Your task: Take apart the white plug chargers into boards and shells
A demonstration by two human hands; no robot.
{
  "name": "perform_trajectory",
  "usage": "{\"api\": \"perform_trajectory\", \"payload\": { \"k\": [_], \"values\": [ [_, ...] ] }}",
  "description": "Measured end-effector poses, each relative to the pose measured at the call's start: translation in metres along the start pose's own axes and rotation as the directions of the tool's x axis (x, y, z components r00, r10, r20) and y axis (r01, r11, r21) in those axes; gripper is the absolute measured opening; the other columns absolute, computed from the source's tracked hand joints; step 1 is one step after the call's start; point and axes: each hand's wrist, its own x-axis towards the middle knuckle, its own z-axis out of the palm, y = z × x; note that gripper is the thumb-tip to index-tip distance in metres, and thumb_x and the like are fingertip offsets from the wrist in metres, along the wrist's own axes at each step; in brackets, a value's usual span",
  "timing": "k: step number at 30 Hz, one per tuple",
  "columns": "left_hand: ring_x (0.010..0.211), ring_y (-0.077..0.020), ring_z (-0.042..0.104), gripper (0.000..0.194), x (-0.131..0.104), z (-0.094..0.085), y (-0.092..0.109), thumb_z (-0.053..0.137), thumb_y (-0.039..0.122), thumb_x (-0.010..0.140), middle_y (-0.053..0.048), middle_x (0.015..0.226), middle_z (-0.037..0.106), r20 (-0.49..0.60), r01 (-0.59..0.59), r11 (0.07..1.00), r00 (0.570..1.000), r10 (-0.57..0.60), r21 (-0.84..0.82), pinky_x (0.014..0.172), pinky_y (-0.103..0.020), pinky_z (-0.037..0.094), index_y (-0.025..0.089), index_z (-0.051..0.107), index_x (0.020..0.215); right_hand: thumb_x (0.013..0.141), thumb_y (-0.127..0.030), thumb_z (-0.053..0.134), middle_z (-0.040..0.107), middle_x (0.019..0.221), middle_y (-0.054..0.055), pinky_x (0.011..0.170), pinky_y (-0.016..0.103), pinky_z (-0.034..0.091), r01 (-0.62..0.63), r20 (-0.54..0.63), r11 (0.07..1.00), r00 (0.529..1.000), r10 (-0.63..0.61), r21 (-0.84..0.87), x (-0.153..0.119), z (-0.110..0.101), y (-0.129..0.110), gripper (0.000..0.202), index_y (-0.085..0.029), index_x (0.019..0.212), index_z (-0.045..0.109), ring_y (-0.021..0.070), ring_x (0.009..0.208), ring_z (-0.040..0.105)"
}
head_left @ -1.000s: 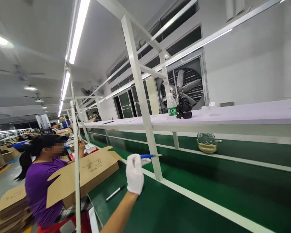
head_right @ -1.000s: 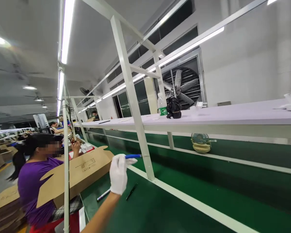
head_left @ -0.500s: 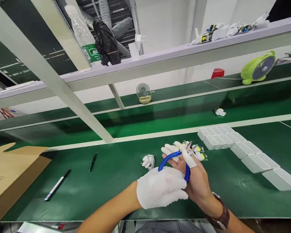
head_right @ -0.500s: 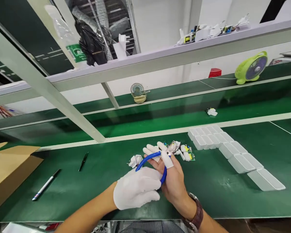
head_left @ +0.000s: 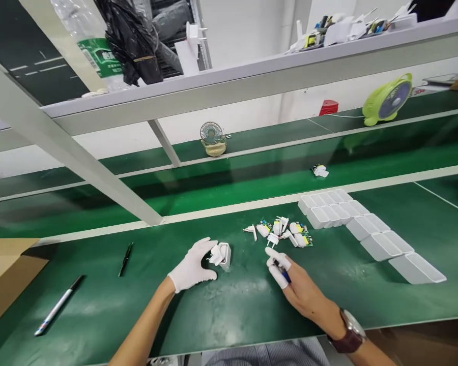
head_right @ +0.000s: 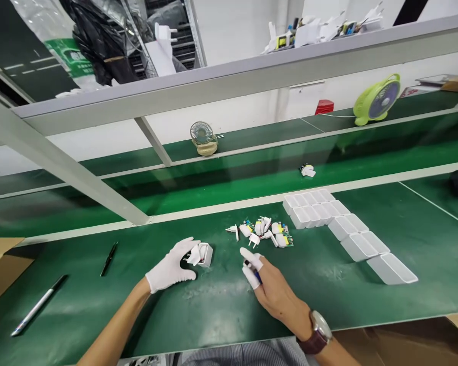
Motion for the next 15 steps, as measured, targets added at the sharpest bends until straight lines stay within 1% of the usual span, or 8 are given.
{"api": "perform_trajectory", "payload": {
  "k": [2, 4, 8, 10, 11, 12, 14, 15],
  "values": [
    [0.149, -0.0365, 0.028, 0.09, 0.006, 0.007, 0.001, 0.088, 0.035, 0.061, -0.012, 0.151, 0.049, 0.04, -0.029, 0.998, 0.999, 0.031, -0.053, 0.12, -0.057, 0.026, 0.026, 0.05, 0.142, 0.103, -0.026, 0.041, 0.062, 0.106, 0.007, 0.085, 0.033, 0.054, -0.025, 0.019, 1.0, 0.999, 0.025, 0.007, -0.002, 0.008, 0.006, 0.05, -0.027, 0.152, 0.033, 0.0167, 0.087, 0.061],
    [0.145, -0.035, 0.035, 0.091, 0.012, 0.01, 0.006, 0.089, 0.037, 0.06, -0.012, 0.15, 0.048, 0.037, -0.036, 0.992, 0.998, 0.041, -0.123, 0.12, -0.053, 0.029, 0.026, 0.051, 0.141, 0.103, -0.026, 0.041, 0.062, 0.105, 0.006, 0.083, 0.033, 0.053, -0.06, 0.005, 0.997, 0.998, 0.06, 0.042, -0.005, 0.012, 0.012, 0.049, -0.027, 0.151, 0.034, 0.0163, 0.085, 0.06],
    [0.125, -0.0299, 0.056, 0.068, 0.024, 0.02, 0.025, 0.086, 0.035, 0.064, -0.012, 0.134, 0.06, -0.024, -0.09, 0.972, 0.996, 0.086, -0.219, 0.111, -0.046, 0.041, 0.023, 0.061, 0.126, 0.1, -0.03, 0.051, 0.063, 0.099, 0.006, 0.084, 0.035, 0.052, -0.115, -0.053, 0.98, 0.991, 0.125, 0.162, -0.005, 0.014, 0.013, 0.04, -0.025, 0.139, 0.053, 0.0191, 0.088, 0.06],
    [0.112, -0.027, 0.062, 0.057, 0.027, 0.028, 0.037, 0.084, 0.031, 0.065, -0.009, 0.12, 0.065, -0.087, -0.118, 0.973, 0.991, 0.102, -0.2, 0.103, -0.044, 0.047, 0.021, 0.064, 0.117, 0.097, -0.034, 0.056, 0.065, 0.095, 0.007, 0.082, 0.036, 0.052, -0.208, -0.061, 0.927, 0.969, 0.238, 0.313, 0.0, 0.016, 0.007, 0.035, -0.022, 0.13, 0.061, 0.0199, 0.085, 0.061],
    [0.105, -0.0253, 0.063, 0.052, 0.027, 0.033, 0.043, 0.082, 0.028, 0.065, -0.007, 0.113, 0.067, -0.12, -0.129, 0.975, 0.987, 0.108, -0.183, 0.098, -0.043, 0.049, 0.021, 0.064, 0.113, 0.097, -0.037, 0.057, 0.066, 0.093, 0.006, 0.078, 0.036, 0.053, -0.257, -0.05, 0.864, 0.95, 0.307, 0.433, 0.005, 0.017, 0.003, 0.035, -0.021, 0.127, 0.063, 0.0196, 0.082, 0.061],
    [0.099, -0.0236, 0.064, 0.046, 0.027, 0.037, 0.048, 0.081, 0.026, 0.065, -0.006, 0.106, 0.067, -0.149, -0.143, 0.975, 0.982, 0.118, -0.17, 0.093, -0.041, 0.051, 0.021, 0.064, 0.108, 0.097, -0.041, 0.057, 0.067, 0.091, 0.006, 0.074, 0.036, 0.053, -0.295, -0.025, 0.767, 0.927, 0.375, 0.569, 0.009, 0.018, 0.0, 0.036, -0.02, 0.125, 0.063, 0.0192, 0.078, 0.062],
    [0.091, -0.0213, 0.063, 0.041, 0.024, 0.044, 0.057, 0.078, 0.023, 0.065, -0.004, 0.098, 0.065, -0.19, -0.191, 0.968, 0.969, 0.159, -0.161, 0.086, -0.037, 0.053, 0.021, 0.063, 0.103, 0.097, -0.049, 0.055, 0.068, 0.089, 0.006, 0.068, 0.035, 0.054, -0.317, 0.049, 0.501, 0.878, 0.477, 0.806, 0.019, 0.02, -0.008, 0.041, -0.019, 0.124, 0.063, 0.0187, 0.073, 0.063],
    [0.091, -0.0209, 0.063, 0.041, 0.022, 0.046, 0.06, 0.077, 0.024, 0.065, -0.004, 0.098, 0.064, -0.204, -0.225, 0.961, 0.96, 0.191, -0.16, 0.084, -0.036, 0.054, 0.021, 0.062, 0.103, 0.096, -0.053, 0.055, 0.069, 0.089, 0.006, 0.066, 0.035, 0.055, -0.304, 0.084, 0.373, 0.86, 0.503, 0.877, 0.023, 0.021, -0.01, 0.044, -0.019, 0.122, 0.063, 0.019, 0.072, 0.064]
  ]
}}
